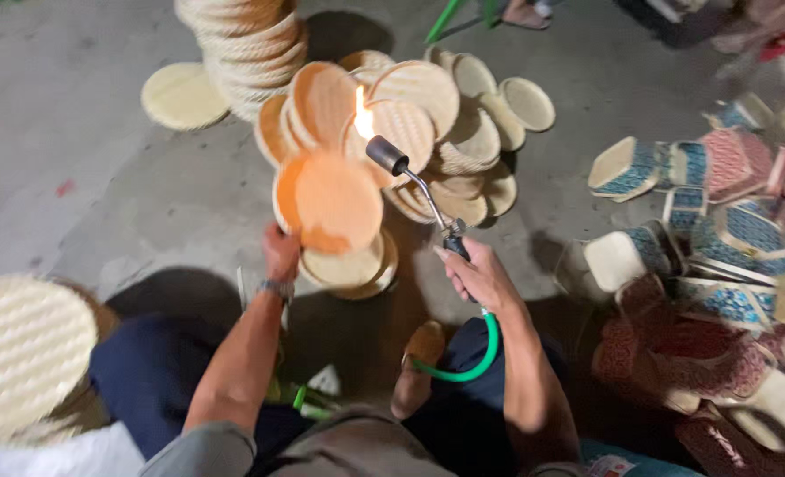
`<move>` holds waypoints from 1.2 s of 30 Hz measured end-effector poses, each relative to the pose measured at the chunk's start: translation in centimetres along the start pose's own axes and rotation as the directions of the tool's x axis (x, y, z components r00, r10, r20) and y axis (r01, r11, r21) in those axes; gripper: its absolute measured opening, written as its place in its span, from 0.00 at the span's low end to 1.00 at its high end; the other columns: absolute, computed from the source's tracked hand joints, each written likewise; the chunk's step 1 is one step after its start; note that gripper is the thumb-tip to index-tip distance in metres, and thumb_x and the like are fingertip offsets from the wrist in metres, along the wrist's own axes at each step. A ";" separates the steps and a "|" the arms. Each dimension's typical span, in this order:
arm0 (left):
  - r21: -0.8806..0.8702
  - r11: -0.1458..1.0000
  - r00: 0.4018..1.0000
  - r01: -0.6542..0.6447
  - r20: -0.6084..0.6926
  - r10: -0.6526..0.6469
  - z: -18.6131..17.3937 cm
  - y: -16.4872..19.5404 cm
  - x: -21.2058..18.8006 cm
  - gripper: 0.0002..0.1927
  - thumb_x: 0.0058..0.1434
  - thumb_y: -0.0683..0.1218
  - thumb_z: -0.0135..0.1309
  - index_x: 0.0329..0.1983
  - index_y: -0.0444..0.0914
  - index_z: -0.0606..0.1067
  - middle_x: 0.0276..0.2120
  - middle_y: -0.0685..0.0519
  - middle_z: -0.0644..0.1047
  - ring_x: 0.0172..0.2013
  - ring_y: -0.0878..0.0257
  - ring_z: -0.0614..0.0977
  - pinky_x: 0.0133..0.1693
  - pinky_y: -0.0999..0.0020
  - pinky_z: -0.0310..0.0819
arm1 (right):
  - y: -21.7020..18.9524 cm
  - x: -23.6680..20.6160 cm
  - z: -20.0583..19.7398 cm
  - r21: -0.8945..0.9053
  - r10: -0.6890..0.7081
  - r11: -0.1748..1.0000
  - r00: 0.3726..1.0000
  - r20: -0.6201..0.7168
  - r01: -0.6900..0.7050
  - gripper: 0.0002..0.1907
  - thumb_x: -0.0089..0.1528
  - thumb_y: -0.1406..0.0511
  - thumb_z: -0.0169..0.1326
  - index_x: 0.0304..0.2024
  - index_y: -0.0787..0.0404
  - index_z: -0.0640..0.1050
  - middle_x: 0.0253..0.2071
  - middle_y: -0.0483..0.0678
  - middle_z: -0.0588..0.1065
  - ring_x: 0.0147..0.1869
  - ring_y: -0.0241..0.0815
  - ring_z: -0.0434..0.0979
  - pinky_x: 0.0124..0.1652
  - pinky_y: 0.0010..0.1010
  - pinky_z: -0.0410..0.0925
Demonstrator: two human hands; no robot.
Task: The person sits on the floor and uses a handheld blowtorch to apply heat to the surface of round woven baskets. They pick up baskets from a stack, rotate them to expose different areas to the flame, and then place them back down.
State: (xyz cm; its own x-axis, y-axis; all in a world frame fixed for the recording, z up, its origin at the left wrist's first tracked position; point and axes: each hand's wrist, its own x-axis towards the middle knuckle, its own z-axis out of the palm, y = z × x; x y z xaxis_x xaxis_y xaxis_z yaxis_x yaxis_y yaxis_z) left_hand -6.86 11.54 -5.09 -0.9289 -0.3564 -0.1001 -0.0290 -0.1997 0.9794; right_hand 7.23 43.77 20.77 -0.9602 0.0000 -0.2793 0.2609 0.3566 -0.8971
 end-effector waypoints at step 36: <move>-0.404 0.883 0.955 -0.240 0.064 0.289 -18.3 22.5 -0.7 0.15 0.66 0.35 0.58 0.54 0.36 0.69 0.46 0.54 0.77 0.38 0.68 0.80 0.39 0.69 0.84 | -5.3 -8.1 13.8 -0.184 -0.108 0.977 0.994 0.019 0.110 0.15 0.64 0.56 0.55 0.34 0.61 0.72 0.22 0.41 0.70 0.19 0.30 0.67 0.17 0.26 0.63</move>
State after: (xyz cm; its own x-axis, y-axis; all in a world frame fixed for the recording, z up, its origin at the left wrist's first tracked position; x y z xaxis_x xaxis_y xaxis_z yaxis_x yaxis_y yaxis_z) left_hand -0.11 -9.43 13.84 -0.9192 -0.3398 0.1990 0.3468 -0.4592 0.8178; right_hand 15.03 29.02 23.03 -0.9807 -0.0567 -0.1871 0.1310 0.5200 -0.8440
